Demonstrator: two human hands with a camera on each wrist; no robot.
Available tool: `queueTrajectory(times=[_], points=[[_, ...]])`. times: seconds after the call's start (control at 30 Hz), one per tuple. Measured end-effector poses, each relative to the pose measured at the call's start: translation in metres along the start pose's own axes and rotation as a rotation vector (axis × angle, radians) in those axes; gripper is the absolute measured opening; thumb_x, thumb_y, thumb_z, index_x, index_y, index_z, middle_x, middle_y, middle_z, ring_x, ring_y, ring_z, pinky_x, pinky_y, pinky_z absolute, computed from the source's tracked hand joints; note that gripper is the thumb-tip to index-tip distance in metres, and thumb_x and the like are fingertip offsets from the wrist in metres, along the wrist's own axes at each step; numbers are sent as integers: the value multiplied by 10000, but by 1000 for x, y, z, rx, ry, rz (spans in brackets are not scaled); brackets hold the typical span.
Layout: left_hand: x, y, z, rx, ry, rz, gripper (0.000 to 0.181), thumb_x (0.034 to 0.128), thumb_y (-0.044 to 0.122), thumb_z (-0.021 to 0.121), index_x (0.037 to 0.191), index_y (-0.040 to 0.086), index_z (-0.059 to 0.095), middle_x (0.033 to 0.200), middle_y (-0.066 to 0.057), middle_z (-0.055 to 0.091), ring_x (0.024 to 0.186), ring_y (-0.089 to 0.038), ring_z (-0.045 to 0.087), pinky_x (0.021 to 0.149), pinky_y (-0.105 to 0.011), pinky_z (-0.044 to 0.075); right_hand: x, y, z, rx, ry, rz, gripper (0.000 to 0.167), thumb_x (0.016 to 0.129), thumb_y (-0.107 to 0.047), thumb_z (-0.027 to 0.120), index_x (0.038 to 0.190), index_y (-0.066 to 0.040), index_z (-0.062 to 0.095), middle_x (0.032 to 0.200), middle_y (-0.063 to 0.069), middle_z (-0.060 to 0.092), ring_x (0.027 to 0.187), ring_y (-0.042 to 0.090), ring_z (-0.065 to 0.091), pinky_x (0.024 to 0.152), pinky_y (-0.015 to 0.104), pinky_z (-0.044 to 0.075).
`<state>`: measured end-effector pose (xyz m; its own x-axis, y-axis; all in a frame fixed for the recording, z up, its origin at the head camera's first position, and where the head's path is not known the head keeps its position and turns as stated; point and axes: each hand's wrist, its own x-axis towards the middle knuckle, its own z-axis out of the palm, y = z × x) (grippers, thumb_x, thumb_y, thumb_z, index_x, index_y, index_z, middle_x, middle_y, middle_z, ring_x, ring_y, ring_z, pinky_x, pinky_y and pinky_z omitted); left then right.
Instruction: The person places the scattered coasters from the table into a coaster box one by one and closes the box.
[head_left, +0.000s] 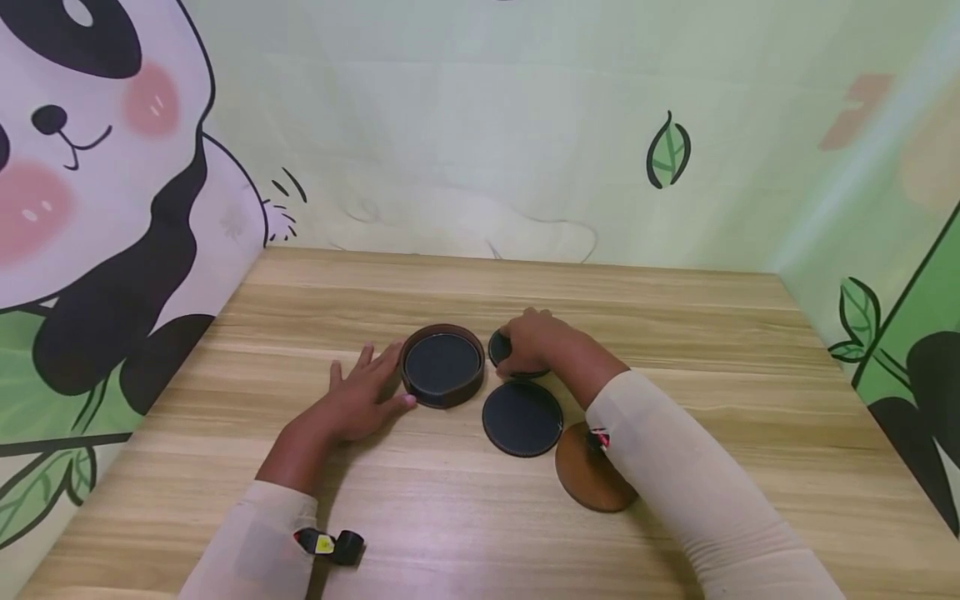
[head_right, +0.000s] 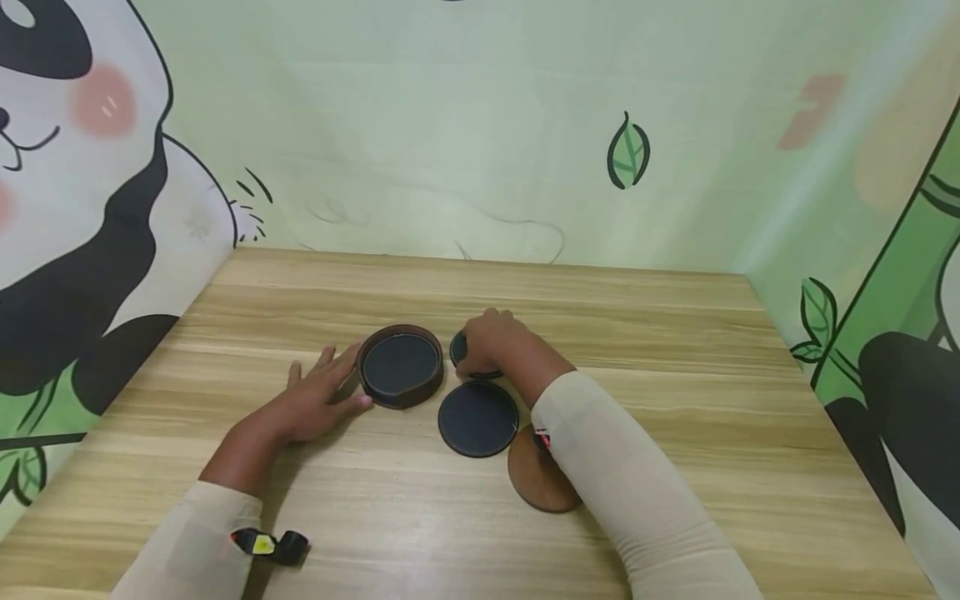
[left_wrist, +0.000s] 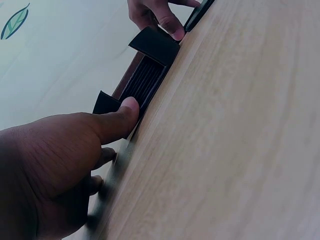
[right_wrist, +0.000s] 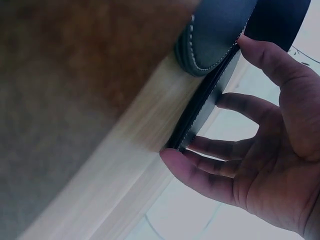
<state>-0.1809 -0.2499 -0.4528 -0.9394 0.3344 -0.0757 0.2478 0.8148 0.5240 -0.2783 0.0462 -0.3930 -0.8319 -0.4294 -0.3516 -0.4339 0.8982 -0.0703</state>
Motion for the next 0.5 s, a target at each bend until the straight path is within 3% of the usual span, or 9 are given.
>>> queueTrajectory(times=[0.5], points=[[-2, 6, -3, -3, 3, 7, 872, 1068, 414, 645, 1725, 108, 161, 1759, -204, 206, 1611, -540, 30, 1149, -839, -102, 2, 10, -3, 64, 0, -8, 755, 913, -505, 759, 1563, -167, 578, 1383, 193, 607, 1251, 374, 530, 1044, 485, 499]])
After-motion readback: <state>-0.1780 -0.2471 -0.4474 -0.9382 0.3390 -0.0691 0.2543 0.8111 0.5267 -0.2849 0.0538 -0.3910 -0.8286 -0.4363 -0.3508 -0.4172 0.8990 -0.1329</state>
